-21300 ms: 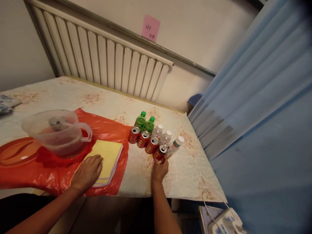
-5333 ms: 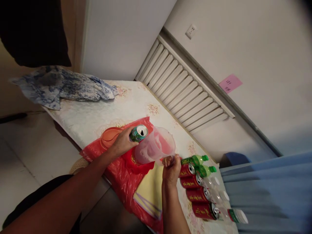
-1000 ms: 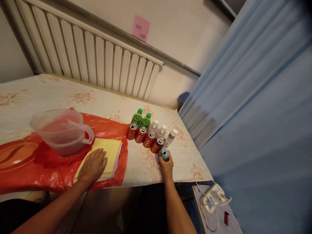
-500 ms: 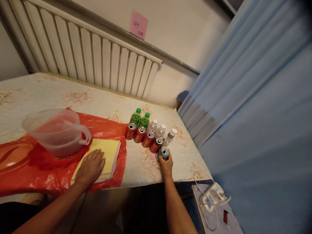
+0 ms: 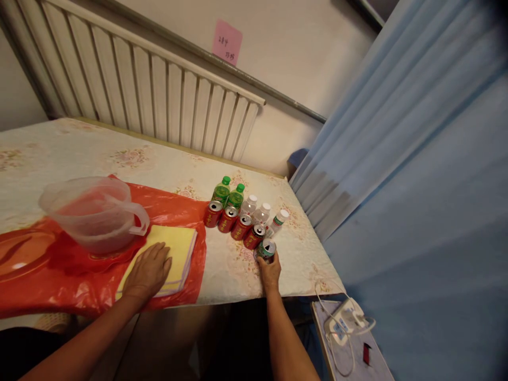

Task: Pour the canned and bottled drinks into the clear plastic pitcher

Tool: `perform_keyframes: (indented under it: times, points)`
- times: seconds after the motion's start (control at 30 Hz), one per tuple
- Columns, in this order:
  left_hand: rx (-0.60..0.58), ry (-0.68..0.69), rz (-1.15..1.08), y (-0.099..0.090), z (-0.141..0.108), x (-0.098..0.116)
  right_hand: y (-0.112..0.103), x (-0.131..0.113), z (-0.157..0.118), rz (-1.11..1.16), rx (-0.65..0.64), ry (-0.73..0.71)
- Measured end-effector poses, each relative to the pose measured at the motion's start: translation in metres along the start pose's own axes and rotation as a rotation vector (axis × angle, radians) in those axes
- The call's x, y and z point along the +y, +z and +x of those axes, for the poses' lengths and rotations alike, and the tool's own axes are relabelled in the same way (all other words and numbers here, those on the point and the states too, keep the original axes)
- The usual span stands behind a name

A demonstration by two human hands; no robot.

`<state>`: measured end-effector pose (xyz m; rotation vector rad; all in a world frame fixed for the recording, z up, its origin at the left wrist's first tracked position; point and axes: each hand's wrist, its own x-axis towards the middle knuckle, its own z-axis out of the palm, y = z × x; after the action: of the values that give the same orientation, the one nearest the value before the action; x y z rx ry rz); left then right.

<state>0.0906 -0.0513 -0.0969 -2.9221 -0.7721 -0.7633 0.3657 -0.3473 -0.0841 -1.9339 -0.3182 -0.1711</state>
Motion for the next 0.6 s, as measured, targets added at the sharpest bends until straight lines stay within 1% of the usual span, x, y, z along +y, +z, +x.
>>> perform_keyframes:
  times: [0.47, 0.6]
  points:
    - [-0.004, -0.039, -0.071, -0.0027, -0.0002, 0.0024, -0.0012, -0.0009, 0.0026, 0.029, -0.001, 0.014]
    - [0.004, -0.050, -0.115, -0.0030, -0.0001, 0.0028, -0.0015, -0.0021, 0.0020, 0.015, 0.019, 0.000]
